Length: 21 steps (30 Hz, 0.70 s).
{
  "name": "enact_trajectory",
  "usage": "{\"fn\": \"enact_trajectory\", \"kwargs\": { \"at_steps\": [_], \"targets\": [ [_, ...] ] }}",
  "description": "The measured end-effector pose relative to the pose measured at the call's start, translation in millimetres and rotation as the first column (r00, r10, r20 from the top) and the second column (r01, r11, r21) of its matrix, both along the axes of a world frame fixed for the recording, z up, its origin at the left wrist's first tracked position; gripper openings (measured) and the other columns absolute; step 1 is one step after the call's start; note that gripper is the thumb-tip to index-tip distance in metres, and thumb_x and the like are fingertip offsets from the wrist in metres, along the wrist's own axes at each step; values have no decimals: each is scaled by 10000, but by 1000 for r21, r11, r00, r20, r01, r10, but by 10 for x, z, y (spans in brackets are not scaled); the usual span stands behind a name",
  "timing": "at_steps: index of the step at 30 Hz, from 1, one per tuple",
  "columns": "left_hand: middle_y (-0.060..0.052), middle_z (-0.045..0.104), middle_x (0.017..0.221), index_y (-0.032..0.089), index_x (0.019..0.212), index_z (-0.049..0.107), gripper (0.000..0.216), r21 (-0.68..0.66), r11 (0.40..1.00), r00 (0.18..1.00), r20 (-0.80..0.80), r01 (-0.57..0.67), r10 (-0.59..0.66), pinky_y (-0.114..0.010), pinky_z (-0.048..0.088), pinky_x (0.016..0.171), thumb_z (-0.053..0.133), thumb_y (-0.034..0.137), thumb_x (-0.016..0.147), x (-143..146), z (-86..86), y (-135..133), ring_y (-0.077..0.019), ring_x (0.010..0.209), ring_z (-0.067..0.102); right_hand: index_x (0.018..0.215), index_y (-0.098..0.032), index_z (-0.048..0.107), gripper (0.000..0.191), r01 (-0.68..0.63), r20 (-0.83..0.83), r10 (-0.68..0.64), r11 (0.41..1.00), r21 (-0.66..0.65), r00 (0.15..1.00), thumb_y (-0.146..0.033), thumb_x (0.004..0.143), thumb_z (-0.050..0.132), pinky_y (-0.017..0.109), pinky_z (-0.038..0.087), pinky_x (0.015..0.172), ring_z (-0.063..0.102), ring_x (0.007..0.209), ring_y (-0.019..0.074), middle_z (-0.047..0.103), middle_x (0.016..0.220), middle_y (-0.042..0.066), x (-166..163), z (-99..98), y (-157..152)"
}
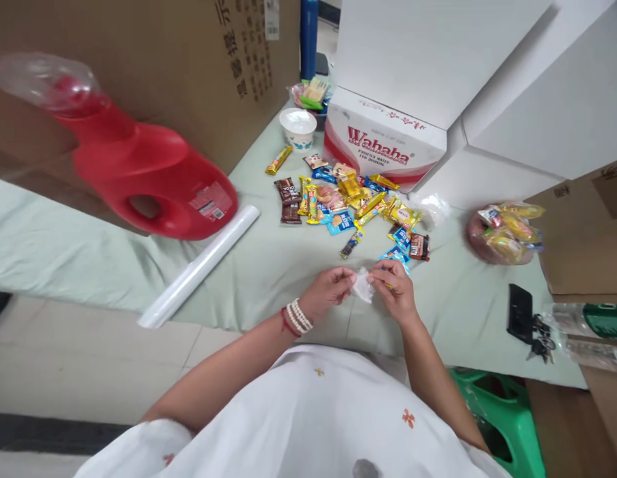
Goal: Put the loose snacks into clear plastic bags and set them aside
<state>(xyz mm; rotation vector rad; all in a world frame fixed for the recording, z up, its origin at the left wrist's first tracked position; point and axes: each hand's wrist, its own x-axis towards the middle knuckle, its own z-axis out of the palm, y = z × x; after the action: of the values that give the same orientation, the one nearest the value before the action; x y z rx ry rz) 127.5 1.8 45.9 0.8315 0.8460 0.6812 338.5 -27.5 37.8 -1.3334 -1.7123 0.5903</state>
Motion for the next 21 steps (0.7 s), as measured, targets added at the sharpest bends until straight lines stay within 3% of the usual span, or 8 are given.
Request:
{"fn": "enact_trajectory", "kwargs": {
  "at_steps": [4, 7, 11, 16, 18, 21],
  "targets": [
    [74, 471, 568, 160, 781, 632, 491, 33, 997, 997, 2, -76, 76, -210, 267, 478, 846, 587, 667, 21, -44, -56, -53, 494, 364, 1007, -288, 787, 139, 97, -123, -104, 993, -61, 987, -373, 937, 700, 364, 498, 824, 612, 978, 219, 654, 1056, 63, -61, 10, -140],
    [72, 497, 579, 168, 773, 630, 443, 53, 978, 977, -54, -203, 206, -216, 285, 495, 865, 522, 647, 13, -89, -121, -61, 507, 380, 996, -257, 740, 235, 225, -243, -284, 944, -243, 928, -470, 961, 647, 318, 473, 714, 584, 796, 186, 649, 914, 35, -174, 4, -244],
    [27, 599, 690, 170, 740, 639, 351, 178, 961, 971, -78, -211, 228, -236, 407, 612, 864, 423, 649, 35, -138, -195, -97, 630, 516, 865, -229, 704, 313, 26, -410, -255, 872, -488, 875, -541, 882, 711, 293, 445, 648, 529, 661, 156, 626, 773, -1, -385, -34, -285],
    [10, 624, 762, 181, 756, 660, 243, 243, 939, 956, -102, -243, 274, -256, 451, 689, 818, 358, 705, -3, -210, -234, -122, 707, 560, 800, -222, 683, 306, -22, -629, -398, 834, -551, 668, -492, 759, 820, 265, 444, 638, 509, 674, 133, 607, 788, -15, -394, -32, -211],
    [-6, 638, 805, 187, 744, 662, 208, 299, 918, 945, -117, -260, 305, -263, 468, 711, 802, 340, 724, -27, -230, -239, -137, 749, 586, 820, -224, 688, 312, -41, -640, -395, 831, -555, 660, -504, 770, 814, 261, 460, 627, 523, 714, 143, 618, 837, -1, -352, -18, -205],
    [-38, 658, 874, 195, 728, 684, 156, 424, 879, 948, -121, -219, 295, -280, 495, 758, 777, 318, 753, -30, -242, -248, -167, 849, 623, 927, -242, 721, 311, -97, -617, -305, 842, -531, 726, -510, 794, 808, 262, 478, 623, 538, 763, 160, 629, 870, 9, -346, -30, -212]
  ]
}}
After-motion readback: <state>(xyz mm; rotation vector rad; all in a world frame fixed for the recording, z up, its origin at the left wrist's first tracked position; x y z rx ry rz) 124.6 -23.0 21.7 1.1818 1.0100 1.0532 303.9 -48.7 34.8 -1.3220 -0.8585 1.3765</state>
